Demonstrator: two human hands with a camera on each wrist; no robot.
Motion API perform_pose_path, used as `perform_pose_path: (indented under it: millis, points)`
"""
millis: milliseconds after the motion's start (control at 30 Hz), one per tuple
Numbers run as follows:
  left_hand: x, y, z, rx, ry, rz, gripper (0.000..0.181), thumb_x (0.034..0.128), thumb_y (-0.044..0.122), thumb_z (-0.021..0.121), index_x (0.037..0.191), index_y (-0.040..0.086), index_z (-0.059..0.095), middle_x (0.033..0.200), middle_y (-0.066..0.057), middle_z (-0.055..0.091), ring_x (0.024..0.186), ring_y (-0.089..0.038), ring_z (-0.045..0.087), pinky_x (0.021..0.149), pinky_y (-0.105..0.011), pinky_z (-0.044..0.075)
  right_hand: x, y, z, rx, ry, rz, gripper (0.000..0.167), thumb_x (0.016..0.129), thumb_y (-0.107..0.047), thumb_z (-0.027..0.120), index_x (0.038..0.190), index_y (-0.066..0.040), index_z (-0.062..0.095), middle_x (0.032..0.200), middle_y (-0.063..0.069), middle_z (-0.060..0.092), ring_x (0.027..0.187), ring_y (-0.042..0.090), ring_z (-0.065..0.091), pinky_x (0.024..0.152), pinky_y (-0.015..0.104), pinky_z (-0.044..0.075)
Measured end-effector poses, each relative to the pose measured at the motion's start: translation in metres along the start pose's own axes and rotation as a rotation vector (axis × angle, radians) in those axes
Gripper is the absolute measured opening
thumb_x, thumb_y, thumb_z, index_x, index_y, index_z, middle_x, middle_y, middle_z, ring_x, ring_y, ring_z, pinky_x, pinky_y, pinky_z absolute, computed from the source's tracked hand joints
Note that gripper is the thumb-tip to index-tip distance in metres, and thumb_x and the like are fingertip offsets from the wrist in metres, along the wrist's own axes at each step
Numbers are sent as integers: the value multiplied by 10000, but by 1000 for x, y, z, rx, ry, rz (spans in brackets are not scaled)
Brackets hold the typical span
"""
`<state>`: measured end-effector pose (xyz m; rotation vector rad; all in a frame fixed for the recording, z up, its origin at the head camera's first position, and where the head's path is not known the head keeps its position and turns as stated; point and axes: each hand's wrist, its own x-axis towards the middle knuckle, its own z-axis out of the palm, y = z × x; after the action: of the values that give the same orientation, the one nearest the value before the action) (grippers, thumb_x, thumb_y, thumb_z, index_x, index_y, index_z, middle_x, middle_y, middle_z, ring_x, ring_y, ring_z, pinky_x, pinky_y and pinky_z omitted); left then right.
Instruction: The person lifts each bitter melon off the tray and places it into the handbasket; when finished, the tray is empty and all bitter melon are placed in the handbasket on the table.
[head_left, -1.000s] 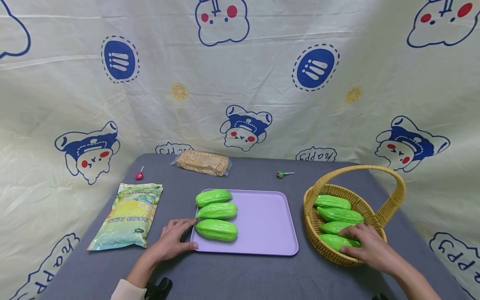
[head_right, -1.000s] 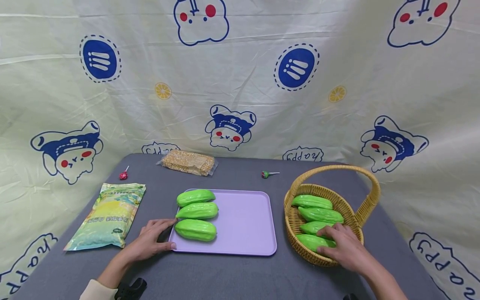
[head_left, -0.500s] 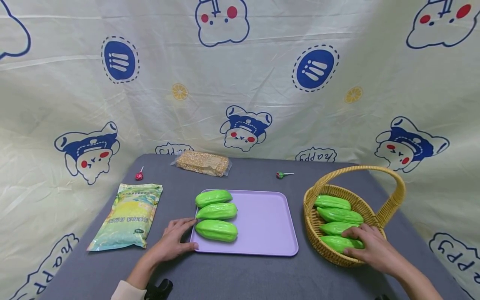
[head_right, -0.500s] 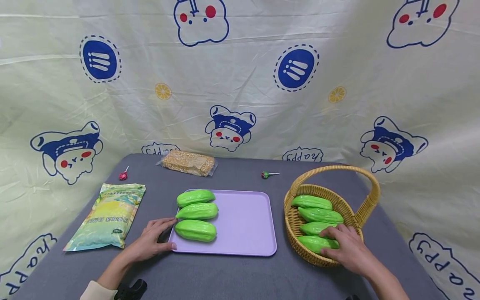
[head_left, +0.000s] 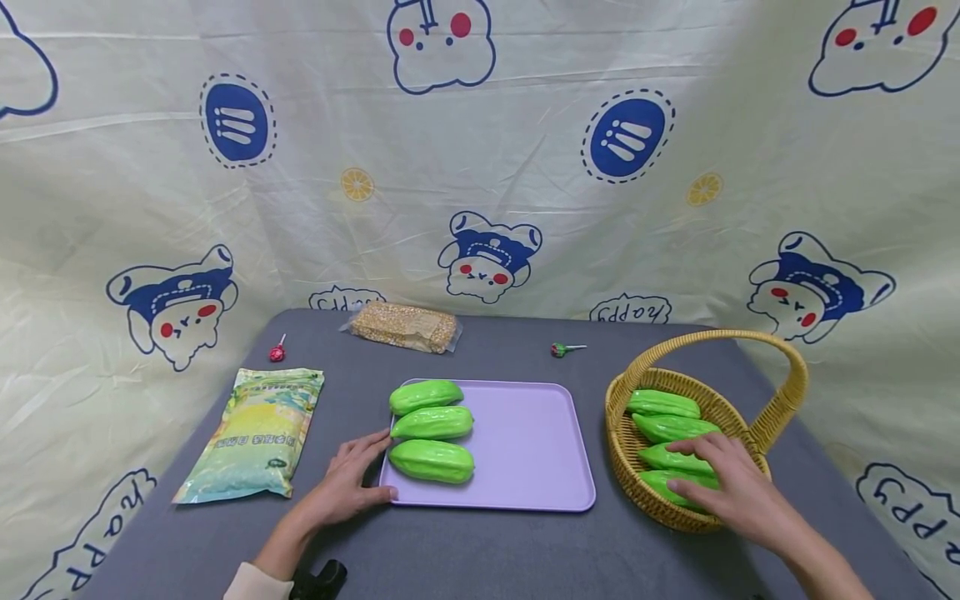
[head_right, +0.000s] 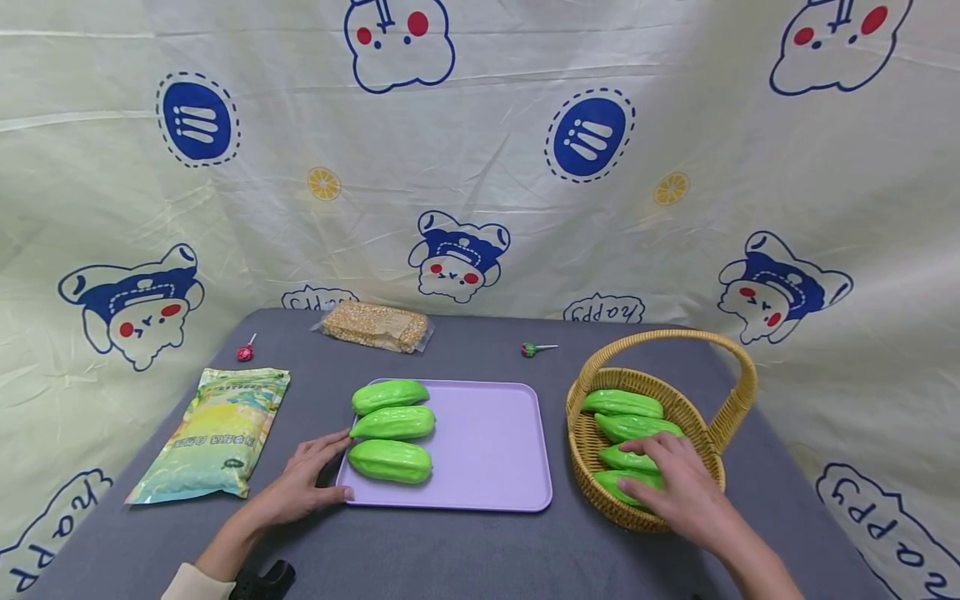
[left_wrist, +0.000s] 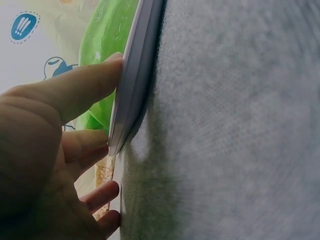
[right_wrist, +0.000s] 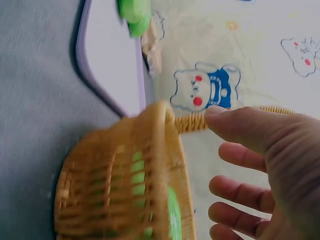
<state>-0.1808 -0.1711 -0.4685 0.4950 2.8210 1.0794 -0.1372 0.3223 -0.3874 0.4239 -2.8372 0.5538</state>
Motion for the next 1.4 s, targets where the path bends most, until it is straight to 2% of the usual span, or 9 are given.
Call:
perform_pose_path:
  millis: [167, 267, 500, 667, 833, 1000, 1400]
  points:
    - [-1, -2, 2, -21, 2, 12, 775, 769, 327, 756, 1404, 35, 422, 1503, -130, 358, 1335, -390, 285, 1027, -655, 203, 4, -18, 5, 10, 118, -105, 357, 741, -233, 794, 1066, -182, 657, 1019, -3, 604, 981, 114, 431, 784, 298, 324]
    - [-2, -3, 3, -36, 3, 23, 770, 775, 313, 753, 1403, 20, 417, 1505, -147, 351, 1358, -422, 262, 1050, -661, 182, 8, -29, 9, 42, 131, -125, 352, 748, -222, 789, 1070, -199, 649, 1028, -19, 600, 1004, 96, 420, 805, 296, 321]
    - [-2, -3, 3, -69, -11, 10, 771, 788, 317, 743, 1413, 22, 401, 1517, -151, 329, 1385, -444, 215, 1052, -683, 145, 19, -54, 29, 114, 148, -192, 393, 757, -211, 784, 1114, -125, 645, 1058, -29, 599, 1021, 54, 415, 830, 237, 337]
    - [-2, -3, 3, -88, -32, -10, 782, 797, 331, 734, 1429, 38, 380, 1535, -138, 301, 1400, -436, 184, 1049, -697, 114, 27, -70, 46, 155, 136, -224, 401, 740, -189, 794, 1107, -149, 640, 1049, -66, 586, 1011, 43, 418, 816, 262, 356]
    - [-2, -4, 3, -85, -36, -2, 782, 801, 340, 727, 1433, 44, 375, 1536, -138, 297, 1398, -436, 186, 1047, -693, 117, 35, -84, 66, 170, 103, -254, 382, 767, -224, 774, 1119, -203, 628, 1031, -94, 575, 952, 57, 436, 761, 269, 380]
    - [-3, -5, 2, -76, -32, 11, 788, 803, 349, 723, 1437, 44, 368, 1536, -145, 293, 1391, -452, 179, 1040, -701, 109, 44, -99, 84, 178, 54, -253, 391, 773, -275, 764, 1131, -206, 624, 1046, -104, 577, 965, 66, 453, 790, 283, 397]
    - [-2, -8, 5, -92, -23, -2, 787, 801, 350, 718, 1442, 59, 366, 1540, -127, 293, 1398, -431, 179, 1045, -692, 97, 66, -130, 126, 271, -37, -297, 438, 775, -261, 751, 1160, -113, 605, 1057, 48, 605, 950, 125, 477, 816, 300, 399]
